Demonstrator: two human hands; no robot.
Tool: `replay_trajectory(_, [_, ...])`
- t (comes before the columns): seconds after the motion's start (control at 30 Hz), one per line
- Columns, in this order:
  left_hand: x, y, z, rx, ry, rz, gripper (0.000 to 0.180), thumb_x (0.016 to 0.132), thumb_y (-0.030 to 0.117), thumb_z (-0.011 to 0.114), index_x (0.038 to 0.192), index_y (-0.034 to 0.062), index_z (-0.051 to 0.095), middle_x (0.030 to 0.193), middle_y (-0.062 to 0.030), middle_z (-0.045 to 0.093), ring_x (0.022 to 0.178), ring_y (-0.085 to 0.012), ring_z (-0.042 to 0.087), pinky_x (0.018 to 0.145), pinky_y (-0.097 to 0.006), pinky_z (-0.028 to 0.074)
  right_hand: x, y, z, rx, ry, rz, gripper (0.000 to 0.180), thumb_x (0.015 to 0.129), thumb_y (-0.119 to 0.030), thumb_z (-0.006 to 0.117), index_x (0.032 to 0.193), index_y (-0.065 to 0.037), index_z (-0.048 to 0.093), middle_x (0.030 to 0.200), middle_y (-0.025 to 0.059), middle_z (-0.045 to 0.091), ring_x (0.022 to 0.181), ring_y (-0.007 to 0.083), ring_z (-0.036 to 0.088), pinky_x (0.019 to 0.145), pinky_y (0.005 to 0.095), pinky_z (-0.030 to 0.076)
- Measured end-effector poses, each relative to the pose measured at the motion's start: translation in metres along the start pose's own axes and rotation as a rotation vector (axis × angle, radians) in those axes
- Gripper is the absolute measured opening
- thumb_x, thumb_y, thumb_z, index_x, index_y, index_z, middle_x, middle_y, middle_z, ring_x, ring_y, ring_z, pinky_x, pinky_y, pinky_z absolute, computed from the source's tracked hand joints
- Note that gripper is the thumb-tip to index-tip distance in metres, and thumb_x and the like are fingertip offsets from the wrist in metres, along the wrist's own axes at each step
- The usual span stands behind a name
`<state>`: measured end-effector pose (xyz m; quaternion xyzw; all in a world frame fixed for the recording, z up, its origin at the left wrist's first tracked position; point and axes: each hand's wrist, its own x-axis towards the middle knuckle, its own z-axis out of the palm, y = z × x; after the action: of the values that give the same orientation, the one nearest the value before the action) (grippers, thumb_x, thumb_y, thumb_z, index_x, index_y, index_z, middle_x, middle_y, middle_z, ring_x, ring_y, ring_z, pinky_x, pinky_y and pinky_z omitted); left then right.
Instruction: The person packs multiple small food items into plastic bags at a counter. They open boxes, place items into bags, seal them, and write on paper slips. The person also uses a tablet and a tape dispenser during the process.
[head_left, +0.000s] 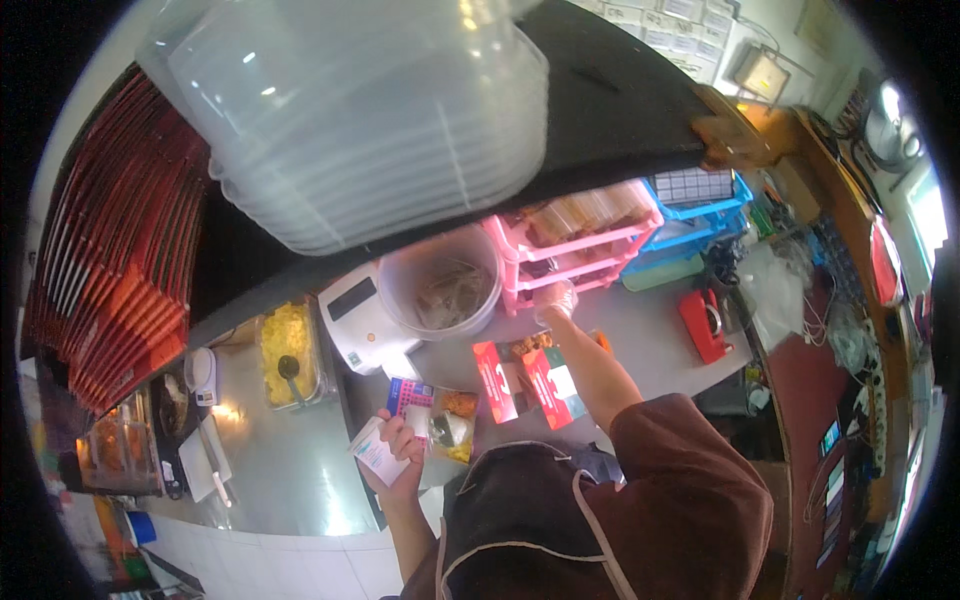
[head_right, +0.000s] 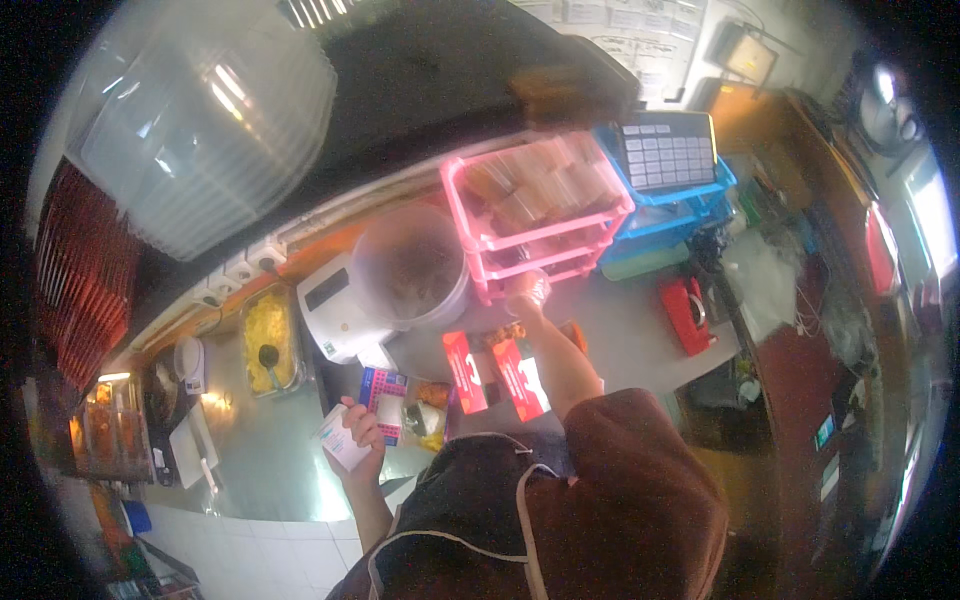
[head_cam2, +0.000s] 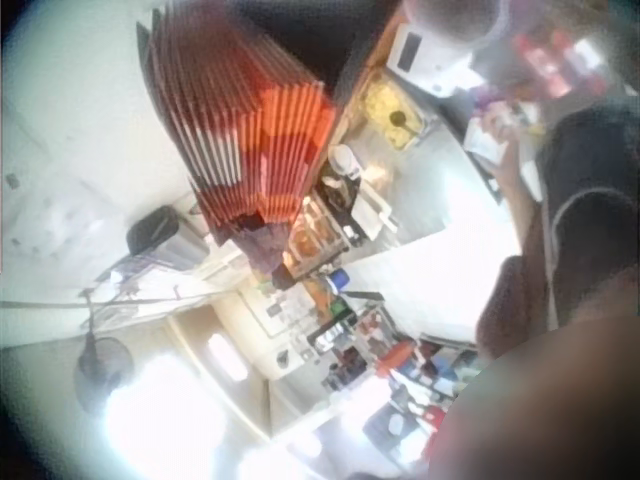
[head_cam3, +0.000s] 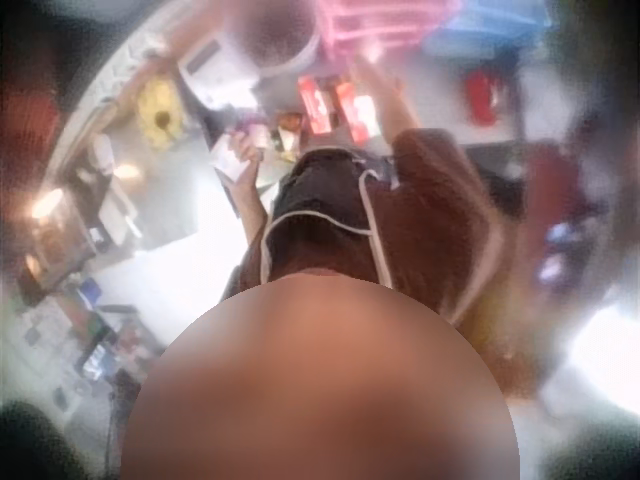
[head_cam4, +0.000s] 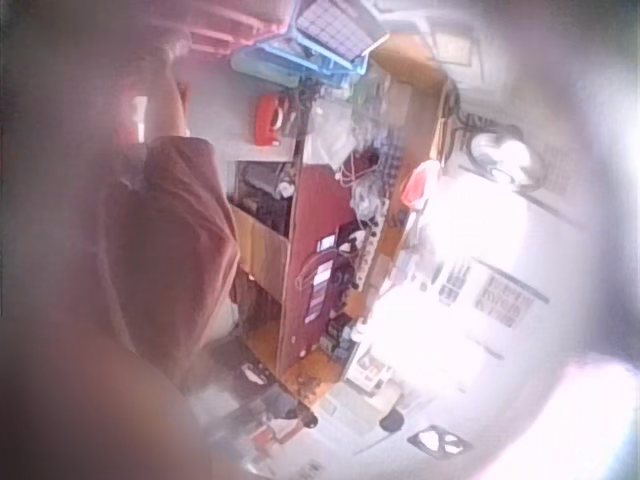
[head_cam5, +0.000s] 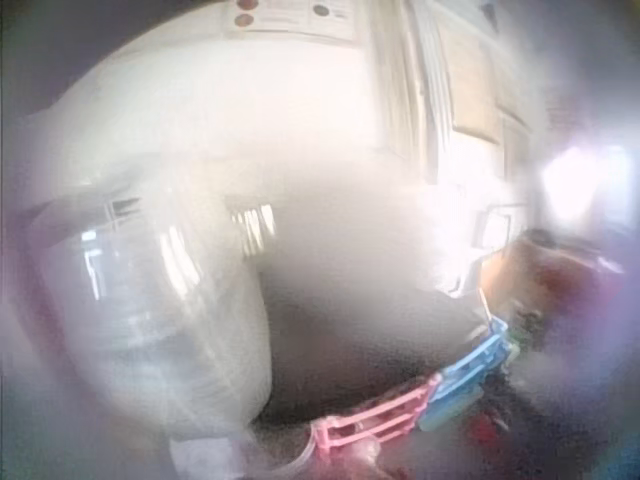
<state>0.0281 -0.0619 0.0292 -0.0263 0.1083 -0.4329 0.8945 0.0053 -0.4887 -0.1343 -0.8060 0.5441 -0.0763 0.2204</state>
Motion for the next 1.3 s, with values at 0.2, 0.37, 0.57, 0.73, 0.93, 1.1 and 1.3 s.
replay_trajectory(0.2, [0.002,0.002,-0.004,-0.025,0.019,0.095,0.036,0.099,0.024,0.052,0.126,0.0008,0.054,0.087,-0.0007,0.043,0.071,-0.0139,0.038,0.064,-0.028,0.033,0.013,-0.010,-0.002,-0.091,-0.076,0.010,0.031,0.091,-0.033,0.062,0.106,-0.009,0.075,0.109,0.0155,0.075,0.103,0.0335,0.073,0.086,0.0466,0.059])
replay_trajectory(0.37, [0.003,-0.003,-0.008,-0.142,0.080,0.048,0.035,0.098,0.024,0.052,0.125,0.0014,0.055,0.087,-0.0006,0.043,0.071,-0.0139,0.038,0.064,-0.028,0.033,0.013,0.014,0.015,-0.464,-0.097,-0.194,0.025,0.091,-0.024,0.063,0.109,-0.009,0.071,0.108,0.0132,0.073,0.099,0.0305,0.072,0.084,0.0393,0.059])
replay_trajectory(0.57, [0.006,-0.005,-0.004,-0.093,0.036,0.055,0.031,0.098,0.021,0.051,0.120,0.0009,0.056,0.085,-0.0010,0.044,0.071,-0.0139,0.038,0.065,-0.028,0.034,-0.052,0.043,-0.003,1.062,-0.024,0.136,0.035,0.097,-0.017,0.066,0.130,-0.007,0.058,0.115,0.0075,0.066,0.106,0.0195,0.064,0.090,0.0357,0.054])
replay_trajectory(0.73, [0.004,0.007,-0.012,-0.035,0.027,0.056,0.032,0.097,0.020,0.050,0.122,0.0001,0.056,0.086,-0.0016,0.044,0.072,-0.0140,0.038,0.066,-0.028,0.034,-0.149,0.054,-0.035,1.751,-0.545,0.122,0.043,0.102,-0.010,0.061,0.142,-0.006,0.047,0.124,0.0076,0.062,0.116,0.0203,0.061,0.101,0.0460,0.054])
replay_trajectory(0.93, [-0.017,0.027,-0.023,0.059,0.042,0.178,0.035,0.098,0.020,0.052,0.126,-0.0010,0.054,0.092,-0.0041,0.048,0.076,-0.0158,0.041,0.067,-0.030,0.036,-0.213,0.010,-0.041,-0.089,-0.453,-1.025,0.031,0.092,-0.013,0.070,0.122,-0.008,0.062,0.109,0.0050,0.067,0.113,0.0192,0.063,0.101,0.0373,0.052])
replay_trajectory(1.1, [-0.035,0.041,-0.039,0.375,0.174,0.349,0.035,0.096,0.016,0.058,0.127,-0.0007,0.055,0.097,-0.0070,0.055,0.081,-0.0183,0.052,0.072,-0.031,0.045,-0.253,-0.033,-0.076,0.401,-0.385,-0.464,0.046,0.090,-0.026,0.073,0.127,-0.003,0.060,0.119,0.0078,0.071,0.111,0.0263,0.067,0.098,0.0396,0.052])
replay_trajectory(1.3, [0.008,0.030,-0.044,1.515,0.515,0.823,0.031,0.096,0.015,0.064,0.122,-0.0004,0.058,0.109,-0.0092,0.066,0.095,-0.0236,0.066,0.084,-0.035,0.054,-0.244,-0.006,-0.126,0.138,-0.407,-0.355,0.028,0.096,-0.025,0.057,0.114,-0.005,0.065,0.115,0.0204,0.068,0.102,0.0408,0.068,0.089,0.0460,0.055])
